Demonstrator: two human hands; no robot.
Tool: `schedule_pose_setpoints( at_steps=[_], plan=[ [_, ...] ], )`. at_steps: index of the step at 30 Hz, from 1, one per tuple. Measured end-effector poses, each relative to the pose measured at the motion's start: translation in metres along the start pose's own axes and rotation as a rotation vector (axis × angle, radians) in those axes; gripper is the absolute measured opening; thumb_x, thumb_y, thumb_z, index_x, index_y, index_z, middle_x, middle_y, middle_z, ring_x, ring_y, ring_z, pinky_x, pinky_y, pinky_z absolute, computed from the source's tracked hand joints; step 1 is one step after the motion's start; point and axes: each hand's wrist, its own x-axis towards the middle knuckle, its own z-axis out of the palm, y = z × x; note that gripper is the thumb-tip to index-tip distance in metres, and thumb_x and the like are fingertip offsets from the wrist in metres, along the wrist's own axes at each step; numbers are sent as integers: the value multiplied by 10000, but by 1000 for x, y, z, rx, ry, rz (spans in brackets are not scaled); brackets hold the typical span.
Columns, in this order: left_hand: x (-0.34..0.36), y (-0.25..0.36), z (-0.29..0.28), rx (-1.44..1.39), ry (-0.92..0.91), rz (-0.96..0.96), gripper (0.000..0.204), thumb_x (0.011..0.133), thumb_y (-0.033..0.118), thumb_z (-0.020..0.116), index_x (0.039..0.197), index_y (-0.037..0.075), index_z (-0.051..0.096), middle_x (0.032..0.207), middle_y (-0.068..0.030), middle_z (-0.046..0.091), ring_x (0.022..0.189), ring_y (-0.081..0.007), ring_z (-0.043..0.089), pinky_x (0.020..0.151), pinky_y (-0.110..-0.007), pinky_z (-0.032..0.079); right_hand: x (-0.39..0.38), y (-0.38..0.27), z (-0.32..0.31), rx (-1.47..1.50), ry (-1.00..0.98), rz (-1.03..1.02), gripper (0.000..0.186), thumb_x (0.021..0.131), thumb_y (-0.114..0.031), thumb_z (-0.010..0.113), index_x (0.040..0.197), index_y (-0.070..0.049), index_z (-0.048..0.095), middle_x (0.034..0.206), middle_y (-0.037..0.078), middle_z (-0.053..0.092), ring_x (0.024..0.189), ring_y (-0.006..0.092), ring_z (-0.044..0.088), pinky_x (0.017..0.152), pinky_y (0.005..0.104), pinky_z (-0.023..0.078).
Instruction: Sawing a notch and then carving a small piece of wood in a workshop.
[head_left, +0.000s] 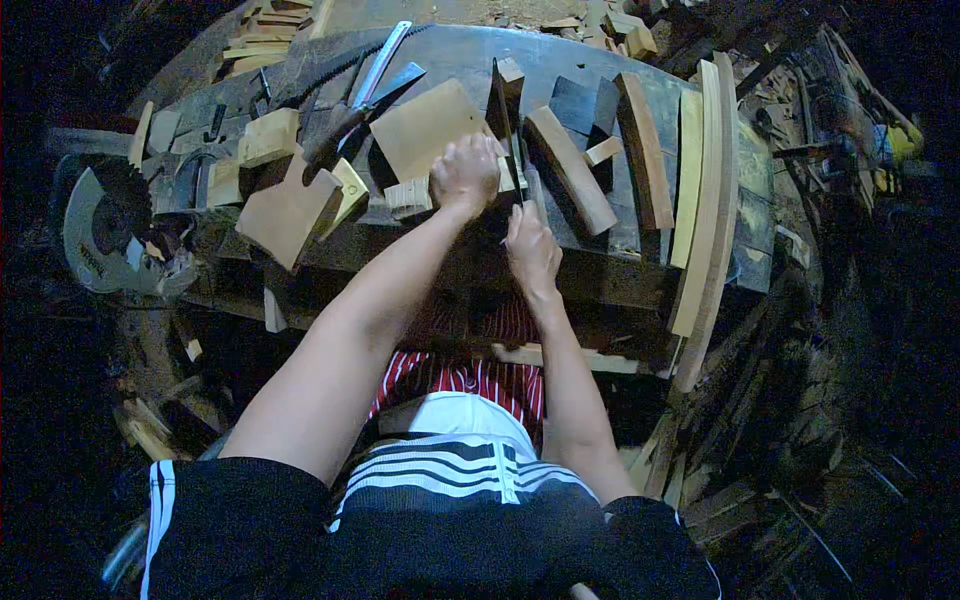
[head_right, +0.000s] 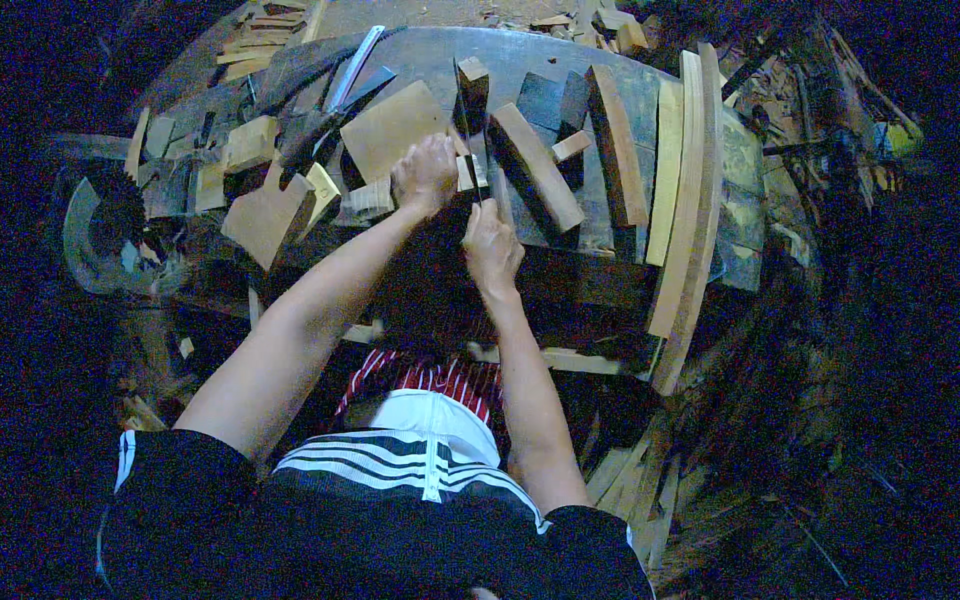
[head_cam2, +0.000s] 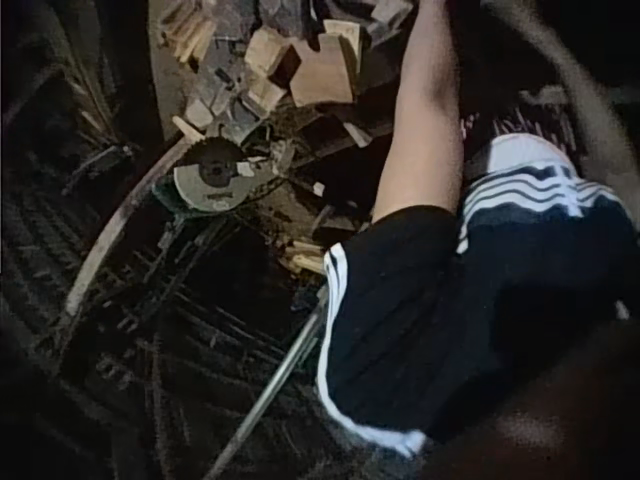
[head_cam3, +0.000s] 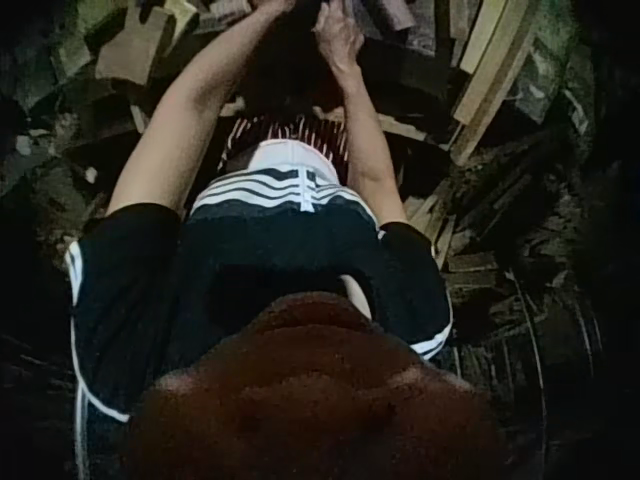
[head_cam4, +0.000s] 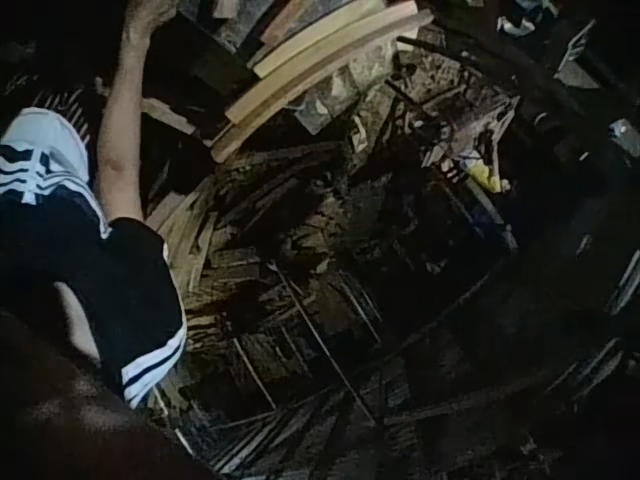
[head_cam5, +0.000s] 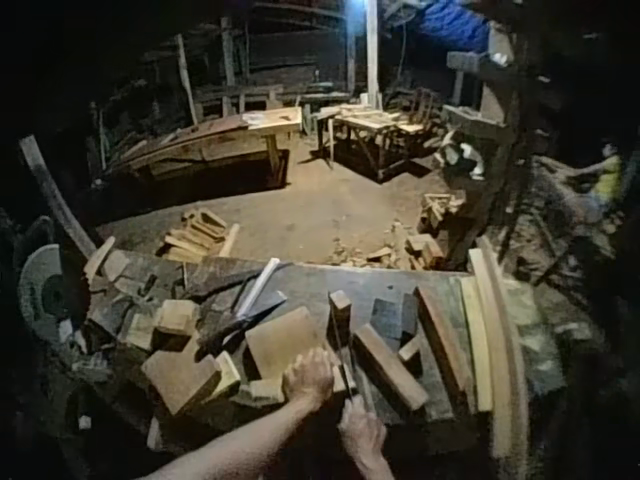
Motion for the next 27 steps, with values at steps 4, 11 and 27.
schedule_pose_setpoints(
  at_steps=[4, 11, 27],
  plan=[
    [-3, -8, 4, -23, 81, 20, 287, 912, 316, 383, 897, 127, 597, 919, -86, 621, 874, -280, 603, 748, -449, 465, -40, 13, -5, -12, -123, 102, 259, 950, -323, 370, 958, -81, 461, 707, 263, 601, 688, 460, 583, 584, 558, 443],
    [-3, 11, -9, -67, 30, -11, 265, 904, 301, 404, 863, 122, 596, 882, -81, 624, 875, -273, 598, 765, -462, 448, -12, 2, -21, -18, -48, 33, 289, 954, -321, 354, 938, -62, 479, 748, 261, 604, 727, 460, 579, 625, 551, 437],
    [-7, 10, 3, -58, 169, 60, 270, 895, 293, 410, 838, 107, 597, 832, -92, 616, 773, -304, 606, 681, -447, 490, 2, 0, -23, 2, -70, 63, 326, 946, -337, 359, 897, -49, 505, 782, 243, 610, 750, 446, 581, 646, 548, 437]
  ],
)
